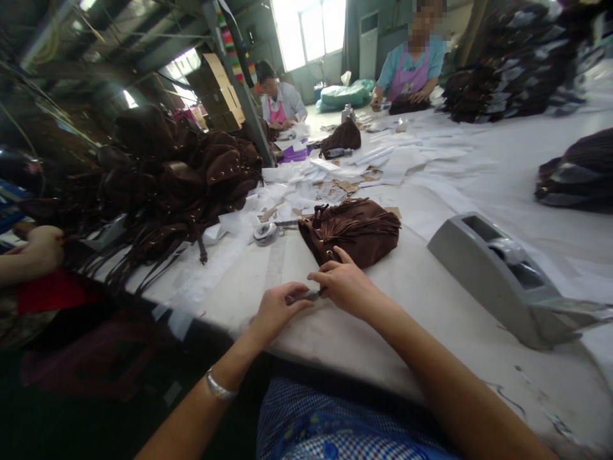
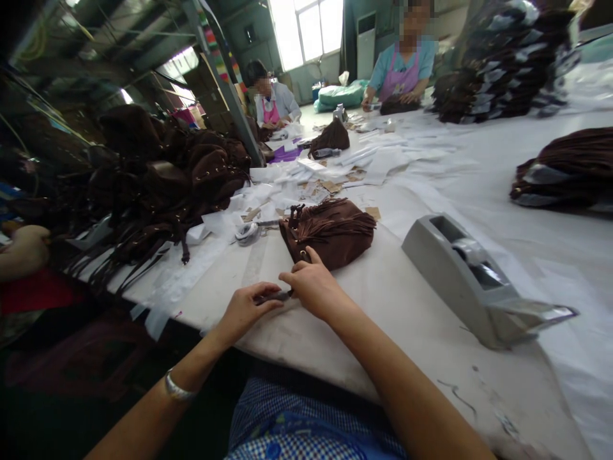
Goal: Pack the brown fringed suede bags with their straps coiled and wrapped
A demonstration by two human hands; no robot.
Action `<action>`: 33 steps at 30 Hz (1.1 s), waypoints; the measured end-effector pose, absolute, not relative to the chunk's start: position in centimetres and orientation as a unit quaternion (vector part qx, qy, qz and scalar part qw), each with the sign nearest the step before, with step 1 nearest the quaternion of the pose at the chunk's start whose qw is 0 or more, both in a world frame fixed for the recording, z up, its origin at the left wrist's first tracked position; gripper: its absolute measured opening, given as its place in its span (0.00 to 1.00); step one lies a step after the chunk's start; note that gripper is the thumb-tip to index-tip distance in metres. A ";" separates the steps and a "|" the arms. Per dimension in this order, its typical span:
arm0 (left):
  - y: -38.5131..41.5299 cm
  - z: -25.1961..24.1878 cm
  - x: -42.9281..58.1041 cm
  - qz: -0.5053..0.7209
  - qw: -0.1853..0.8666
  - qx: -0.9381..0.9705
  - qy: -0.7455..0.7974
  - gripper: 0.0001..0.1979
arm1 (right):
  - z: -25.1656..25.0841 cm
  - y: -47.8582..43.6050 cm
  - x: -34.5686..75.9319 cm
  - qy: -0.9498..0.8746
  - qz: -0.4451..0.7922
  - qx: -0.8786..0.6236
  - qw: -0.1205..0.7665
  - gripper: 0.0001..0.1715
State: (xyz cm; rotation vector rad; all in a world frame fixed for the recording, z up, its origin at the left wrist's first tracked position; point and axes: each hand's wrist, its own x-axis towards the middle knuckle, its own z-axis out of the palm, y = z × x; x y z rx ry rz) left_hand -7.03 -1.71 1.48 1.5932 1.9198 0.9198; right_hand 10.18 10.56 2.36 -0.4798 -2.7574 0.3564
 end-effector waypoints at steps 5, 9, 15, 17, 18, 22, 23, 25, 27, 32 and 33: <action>-1.0 1.8 -5.8 0.328 0.206 0.605 0.695 0.12 | 2.2 10.6 10.6 -0.957 0.189 -0.155 0.158 0.24; -1.1 1.5 -5.0 0.314 0.200 0.609 0.700 0.15 | 2.1 10.5 11.4 -0.949 0.237 -0.143 0.150 0.29; -2.9 1.6 -5.3 0.371 0.130 0.629 0.670 0.26 | 0.8 11.4 10.6 -0.959 0.181 -0.161 0.146 0.18; -4.3 1.8 -6.1 0.351 0.068 0.633 0.687 0.26 | 0.3 11.6 10.4 -0.961 0.170 -0.163 0.143 0.14; -5.1 1.9 -6.6 0.327 0.046 0.628 0.704 0.24 | 0.2 11.6 10.4 -0.962 0.167 -0.162 0.142 0.13; -7.2 1.7 -8.3 0.246 0.035 0.609 0.753 0.15 | -0.3 12.1 10.4 -0.963 0.169 -0.156 0.138 0.15; -7.4 1.5 -8.4 0.240 0.036 0.608 0.756 0.15 | -0.4 12.2 10.4 -0.963 0.173 -0.154 0.138 0.16; -7.2 1.2 -8.4 0.238 0.034 0.605 0.759 0.14 | -0.4 12.5 10.4 -0.963 0.181 -0.146 0.137 0.16; -6.5 1.0 -8.1 0.242 0.037 0.604 0.759 0.17 | -0.3 12.6 10.3 -0.962 0.186 -0.137 0.143 0.17; -4.3 1.1 -6.6 0.263 0.103 0.624 0.728 0.20 | 1.2 11.8 10.3 -0.956 0.206 -0.129 0.164 0.17; -3.9 1.0 -6.3 0.265 0.116 0.625 0.725 0.17 | 1.7 11.6 10.4 -0.956 0.210 -0.126 0.164 0.16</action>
